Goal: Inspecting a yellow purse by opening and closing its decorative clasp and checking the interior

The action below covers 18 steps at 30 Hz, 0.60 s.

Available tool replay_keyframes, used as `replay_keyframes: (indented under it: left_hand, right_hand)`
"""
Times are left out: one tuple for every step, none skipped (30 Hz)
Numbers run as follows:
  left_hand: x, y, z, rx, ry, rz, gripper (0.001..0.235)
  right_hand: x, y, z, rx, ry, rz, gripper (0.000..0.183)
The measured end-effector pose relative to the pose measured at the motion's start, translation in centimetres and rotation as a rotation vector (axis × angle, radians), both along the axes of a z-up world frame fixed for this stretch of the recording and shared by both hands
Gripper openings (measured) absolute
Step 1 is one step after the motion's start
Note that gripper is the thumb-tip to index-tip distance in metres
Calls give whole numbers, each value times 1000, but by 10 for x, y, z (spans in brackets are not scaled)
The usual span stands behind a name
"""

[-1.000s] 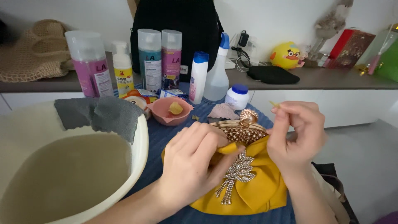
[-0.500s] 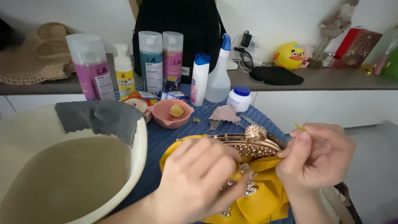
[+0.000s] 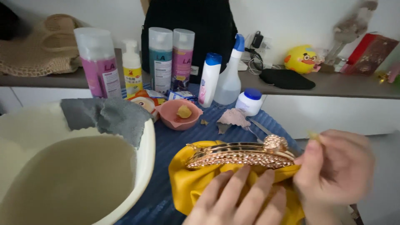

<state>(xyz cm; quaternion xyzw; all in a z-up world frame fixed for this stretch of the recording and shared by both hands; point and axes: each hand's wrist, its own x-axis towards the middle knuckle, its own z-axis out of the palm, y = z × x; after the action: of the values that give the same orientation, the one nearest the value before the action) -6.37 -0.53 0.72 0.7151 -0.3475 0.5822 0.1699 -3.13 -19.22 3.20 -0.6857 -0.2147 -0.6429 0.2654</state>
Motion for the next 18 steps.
replay_keyframes:
  left_hand:
    - [2,-3,-3,-29,-33,33,13]
    - [4,-7,-7,-57,-65,67,12]
    - [5,-8,-9,-59,-61,74,12]
    - [7,-8,-10,-71,-54,41,8]
    - [8,-9,-12,-79,-50,6,4]
    - [8,-14,-14,-78,-47,11,4]
    - [9,-20,-16,-147,-53,23,3]
    - [11,-25,-19,-216,-60,34,6]
    - [10,-29,-19,-218,-57,38,6]
    - [9,-33,-19,-336,0,50,7]
    - [8,-38,-19,-456,61,61,18]
    - [8,-39,-19,-461,66,65,18]
    - [9,-41,-20,-418,50,72,20]
    - [10,-42,-22,-374,36,77,23]
    - [20,-48,-38,-381,38,79,23]
    - [31,-54,-53,-366,23,179,24]
    - [41,-61,-69,-351,8,279,32]
    - [44,-74,-82,-359,10,282,32]
  right_hand:
    - [1,-8,-1,-85,-35,-79,13]
    - [2,-15,-3,-170,-69,-157,13]
    - [0,-18,-2,-173,-65,-150,13]
    - [-2,-20,-2,-157,-20,-153,13]
    - [-5,-23,-2,-138,23,-159,14]
    - [-17,-8,17,-138,26,-153,14]
    - [-28,7,36,-196,191,-198,10]
    - [-40,23,55,-252,356,-242,9]
    - [-38,32,73,-254,358,-239,9]
    - [-36,42,91,-471,415,-203,7]
    - [-34,52,110,-690,471,-164,11]
    - [-30,55,111,-697,475,-161,11]
    - [-26,59,111,-785,532,-145,11]
    - [-22,63,111,-874,588,-128,12]
    - [-16,62,110,-881,590,-127,12]
    - [-10,61,109,-924,639,-96,13]
    - [-4,60,108,-967,688,-65,15]
    - [-1,59,109,-976,688,-64,15]
